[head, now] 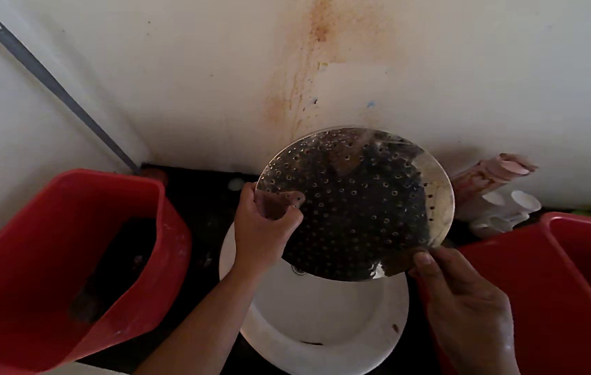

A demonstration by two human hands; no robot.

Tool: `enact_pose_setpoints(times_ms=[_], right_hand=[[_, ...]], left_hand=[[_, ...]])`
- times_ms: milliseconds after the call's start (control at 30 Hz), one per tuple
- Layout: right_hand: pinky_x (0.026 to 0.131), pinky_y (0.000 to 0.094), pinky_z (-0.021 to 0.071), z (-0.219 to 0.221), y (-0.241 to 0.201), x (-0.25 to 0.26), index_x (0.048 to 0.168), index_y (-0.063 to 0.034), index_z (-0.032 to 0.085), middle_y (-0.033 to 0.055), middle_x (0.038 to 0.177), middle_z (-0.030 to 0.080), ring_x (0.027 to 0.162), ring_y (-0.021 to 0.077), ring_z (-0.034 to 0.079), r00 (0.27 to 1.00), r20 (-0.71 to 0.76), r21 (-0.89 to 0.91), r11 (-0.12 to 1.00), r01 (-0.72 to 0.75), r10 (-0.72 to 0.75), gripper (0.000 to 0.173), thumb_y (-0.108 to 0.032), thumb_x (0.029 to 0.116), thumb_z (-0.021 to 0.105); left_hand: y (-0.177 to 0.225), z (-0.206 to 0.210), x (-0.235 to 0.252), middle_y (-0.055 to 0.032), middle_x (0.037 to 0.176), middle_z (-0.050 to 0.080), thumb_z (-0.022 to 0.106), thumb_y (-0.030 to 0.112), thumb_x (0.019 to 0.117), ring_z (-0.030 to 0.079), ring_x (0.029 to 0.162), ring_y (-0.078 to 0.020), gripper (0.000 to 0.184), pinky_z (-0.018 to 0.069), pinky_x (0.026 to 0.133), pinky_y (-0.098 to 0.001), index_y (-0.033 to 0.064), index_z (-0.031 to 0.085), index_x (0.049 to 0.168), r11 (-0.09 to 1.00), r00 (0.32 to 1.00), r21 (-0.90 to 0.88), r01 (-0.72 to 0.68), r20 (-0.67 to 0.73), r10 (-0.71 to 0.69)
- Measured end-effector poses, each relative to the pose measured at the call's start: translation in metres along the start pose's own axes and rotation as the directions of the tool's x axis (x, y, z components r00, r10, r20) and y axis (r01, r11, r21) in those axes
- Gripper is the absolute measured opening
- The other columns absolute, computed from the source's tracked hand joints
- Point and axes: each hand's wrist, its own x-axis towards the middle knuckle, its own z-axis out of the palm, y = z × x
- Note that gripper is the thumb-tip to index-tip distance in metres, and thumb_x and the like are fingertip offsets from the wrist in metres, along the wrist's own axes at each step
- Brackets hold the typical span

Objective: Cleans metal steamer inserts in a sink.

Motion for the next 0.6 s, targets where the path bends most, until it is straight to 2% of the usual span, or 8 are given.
enact_pose_setpoints(times_ms=[67, 200, 300, 500, 600], right_hand=[[0.07, 0.0178, 0.0599, -0.0005, 0.0013, -0.001, 0.107, -0.0104, 0.072, -0.0082, 0.092, 0.069, 0.077, 0.0006, 0.067, 1.0, 0.004, 0.008, 1.0, 0.002, -0.002, 0.019, -0.027, 0.1025, 0.063], [0.07, 0.018, 0.0586, -0.0075, 0.0079, 0.0007, 0.105, -0.0114, 0.071, -0.0084, 0.092, 0.07, 0.077, 0.0009, 0.066, 0.999, 0.033, 0.014, 1.0, 0.02, -0.02, 0.02, -0.028, 0.1038, 0.061], [0.07, 0.0181, 0.0583, -0.0084, 0.0099, 0.0002, 0.105, -0.013, 0.072, -0.0089, 0.092, 0.07, 0.078, 0.0012, 0.066, 0.999, 0.032, 0.042, 0.999, 0.011, -0.013, 0.02, -0.03, 0.1034, 0.061], [0.071, 0.0169, 0.0589, -0.0061, 0.0023, -0.0033, 0.104, -0.0098, 0.071, -0.0096, 0.091, 0.07, 0.079, -0.0009, 0.067, 0.999, 0.024, -0.006, 1.0, -0.028, 0.028, 0.017, -0.024, 0.1029, 0.061], [0.069, 0.0168, 0.0589, -0.0047, 0.0031, -0.0045, 0.104, -0.0094, 0.071, -0.009, 0.091, 0.07, 0.077, -0.0004, 0.067, 1.0, 0.018, 0.019, 1.0, -0.011, 0.01, 0.016, -0.022, 0.1024, 0.061]], left_hand=[[-0.0005, -0.0005, -0.0005, -0.0023, 0.095, 0.072, 0.079, 0.015, 0.0798, 0.072, 0.084, -0.0115, 0.047, 0.0616, 0.068, -0.0291, 0.0145, 0.056, 0.121, 1.0, 1.0, -0.013, -0.019, 0.005, 0.019], [-0.001, -0.0056, -0.0025, -0.0032, 0.104, 0.073, 0.076, 0.002, 0.0861, 0.072, 0.093, -0.0119, 0.049, 0.0624, 0.077, -0.0262, 0.0125, 0.053, 0.128, 0.984, 0.986, -0.149, -0.094, 0.12, 0.112], [-0.0031, -0.0054, -0.0031, -0.0032, 0.105, 0.073, 0.075, 0.0, 0.0864, 0.072, 0.096, -0.0118, 0.051, 0.0617, 0.081, -0.026, 0.0119, 0.051, 0.129, 0.974, 0.978, -0.195, -0.119, 0.145, 0.149], [0.002, -0.003, -0.0034, -0.0028, 0.104, 0.073, 0.078, 0.007, 0.0834, 0.072, 0.094, -0.0115, 0.052, 0.062, 0.076, -0.0278, 0.0137, 0.054, 0.129, 0.995, 0.995, -0.1, -0.016, 0.094, 0.026], [0.0018, -0.0024, -0.0025, -0.0043, 0.105, 0.073, 0.079, 0.006, 0.0817, 0.072, 0.093, -0.0129, 0.053, 0.0625, 0.076, -0.0297, 0.013, 0.054, 0.128, 0.996, 0.997, -0.083, 0.02, 0.076, -0.014]])
